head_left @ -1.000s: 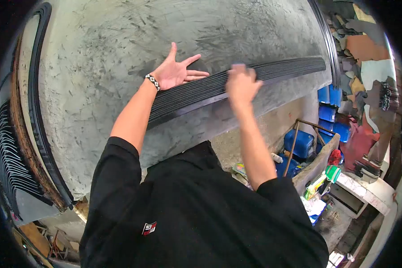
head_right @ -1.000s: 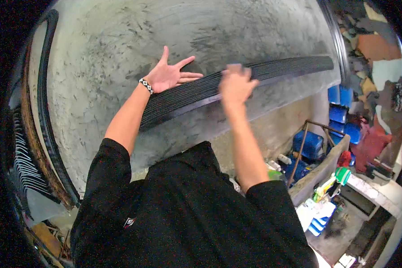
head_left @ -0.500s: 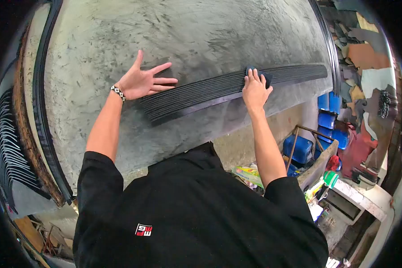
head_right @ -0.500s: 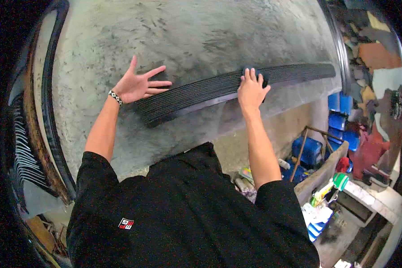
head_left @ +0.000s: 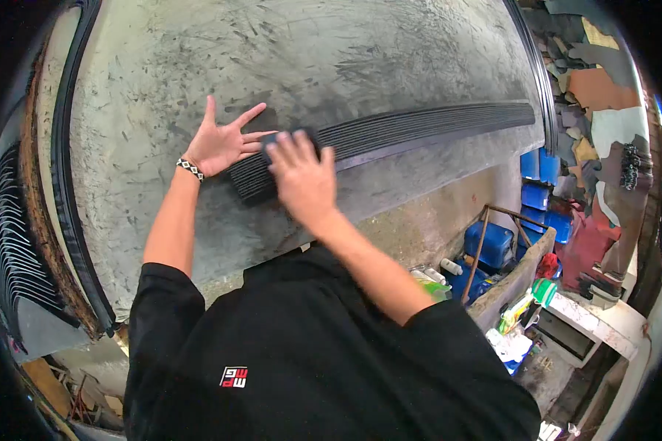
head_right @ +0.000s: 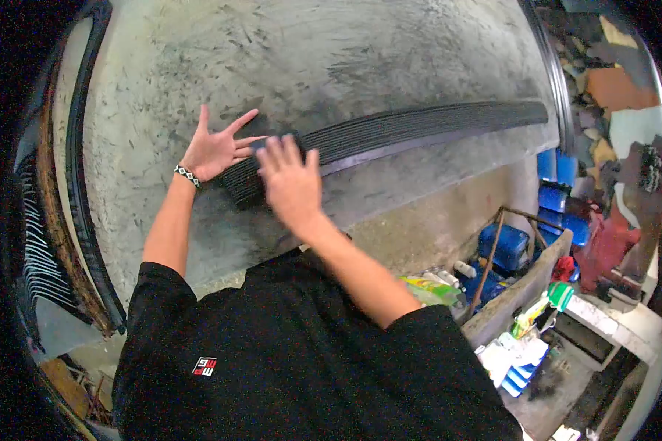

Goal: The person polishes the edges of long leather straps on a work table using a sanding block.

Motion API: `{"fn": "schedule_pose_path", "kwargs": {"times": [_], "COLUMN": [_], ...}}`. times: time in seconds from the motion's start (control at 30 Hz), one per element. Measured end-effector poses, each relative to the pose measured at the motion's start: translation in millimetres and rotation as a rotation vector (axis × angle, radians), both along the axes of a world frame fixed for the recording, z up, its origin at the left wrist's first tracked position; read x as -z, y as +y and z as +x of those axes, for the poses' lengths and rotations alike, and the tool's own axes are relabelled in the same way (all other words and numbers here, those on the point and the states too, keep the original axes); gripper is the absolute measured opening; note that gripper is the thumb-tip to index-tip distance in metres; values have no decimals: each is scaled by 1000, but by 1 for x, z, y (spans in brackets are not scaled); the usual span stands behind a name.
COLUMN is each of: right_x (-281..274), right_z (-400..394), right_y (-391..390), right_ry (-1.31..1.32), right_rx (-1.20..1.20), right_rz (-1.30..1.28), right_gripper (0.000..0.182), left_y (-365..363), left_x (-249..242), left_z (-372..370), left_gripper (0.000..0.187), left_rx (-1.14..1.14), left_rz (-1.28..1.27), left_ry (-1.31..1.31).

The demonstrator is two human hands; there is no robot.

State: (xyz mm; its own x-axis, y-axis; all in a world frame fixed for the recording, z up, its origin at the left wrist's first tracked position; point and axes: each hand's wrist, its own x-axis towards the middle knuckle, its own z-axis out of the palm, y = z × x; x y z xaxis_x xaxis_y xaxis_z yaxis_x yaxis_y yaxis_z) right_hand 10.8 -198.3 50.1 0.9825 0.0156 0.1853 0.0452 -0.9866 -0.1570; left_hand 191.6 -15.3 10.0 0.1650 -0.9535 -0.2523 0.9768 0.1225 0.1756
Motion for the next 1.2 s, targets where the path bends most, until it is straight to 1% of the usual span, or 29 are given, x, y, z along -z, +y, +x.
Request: {"fn": "schedule_pose_path", "kwargs": {"times": [0.03,0.07,0.1,0.13,0.2,0.23,0.27,0.33,0.4,0.47,0.5,0.53,0.57,0.6,0.63,0.67,0.73,0.8,0.83,0.87,0.9,0.93,1.0,1.03,1.07,1.1,1.13,1.2], "right_x": [-7,-22,-16,-7,1,-19,-35,-14,13,-2,-3,-17,-26,-17,-11,2,-34,-16,-4,6,6,-6,-31,-28,-21,-20,8,25], "right_z": [2,8,9,10,13,17,19,5,-14,-3,1,6,11,11,10,9,15,-1,-11,-18,-11,-3,5,2,-5,-16,-31,-37], "right_y": [-29,-61,-99,-133,-141,-111,-62,29,77,42,19,-9,-37,-68,-86,-88,-23,49,71,83,67,43,-19,-58,-98,-128,-165,-165], "right_ry": [-19,53,29,17,84,159,229,99,12,4,33,81,96,37,32,-58,202,166,78,-9,-30,70,17,-66,-73,-85,-85,-29], "right_rx": [38,137,236,344,503,403,299,67,-106,-185,-111,-35,66,144,243,279,187,-77,-132,-188,-203,-184,0,81,191,291,417,570], "right_rz": [-176,-161,-199,-297,-416,-339,-264,-217,-197,-103,-147,-238,-206,-270,-293,-372,-168,-125,-128,-127,-26,55,-124,-180,-170,-216,-262,-234], "right_gripper": [40,35,31,30,34,35,36,41,46,46,47,42,37,33,33,32,38,43,44,46,45,41,35,33,31,32,35,39], "left_y": [0,0,0,1,4,1,-2,-2,-1,2,1,1,1,-1,-1,1,-2,-1,2,5,12,19,36,42,49,45,38,18], "left_x": [-4,-4,-3,-1,1,0,-2,-5,23,15,3,-5,-10,-13,-13,-12,-10,1,4,1,-4,-10,-17,-18,-19,-18,-14,-4], "left_z": [-1,-2,-3,-4,-7,-4,-1,-4,6,0,-2,-4,-6,-7,-7,-9,-8,-8,-6,-5,-9,-12,-24,-36,-50,-64,-72,-89], "left_gripper": [119,119,118,118,118,118,118,119,122,125,125,125,125,124,123,123,122,122,122,122,122,122,121,120,120,115,114,112], "left_rx": [-8,-12,-18,-30,-44,-39,-49,-64,45,-5,-60,-70,-83,-100,-115,-119,-116,-91,-80,-124,-166,-202,-386,-478,-574,-647,-702,-795], "left_rz": [0,-21,-45,-69,-79,-88,-73,-30,-427,-234,-75,-44,-17,6,-1,1,2,-63,-92,-43,11,62,166,208,255,294,321,369], "left_ry": [-5,-8,-11,-15,-2,-3,8,52,79,-52,36,44,56,64,79,79,71,13,-19,-49,-73,-99,-141,-180,-215,-209,-298,-477]}}
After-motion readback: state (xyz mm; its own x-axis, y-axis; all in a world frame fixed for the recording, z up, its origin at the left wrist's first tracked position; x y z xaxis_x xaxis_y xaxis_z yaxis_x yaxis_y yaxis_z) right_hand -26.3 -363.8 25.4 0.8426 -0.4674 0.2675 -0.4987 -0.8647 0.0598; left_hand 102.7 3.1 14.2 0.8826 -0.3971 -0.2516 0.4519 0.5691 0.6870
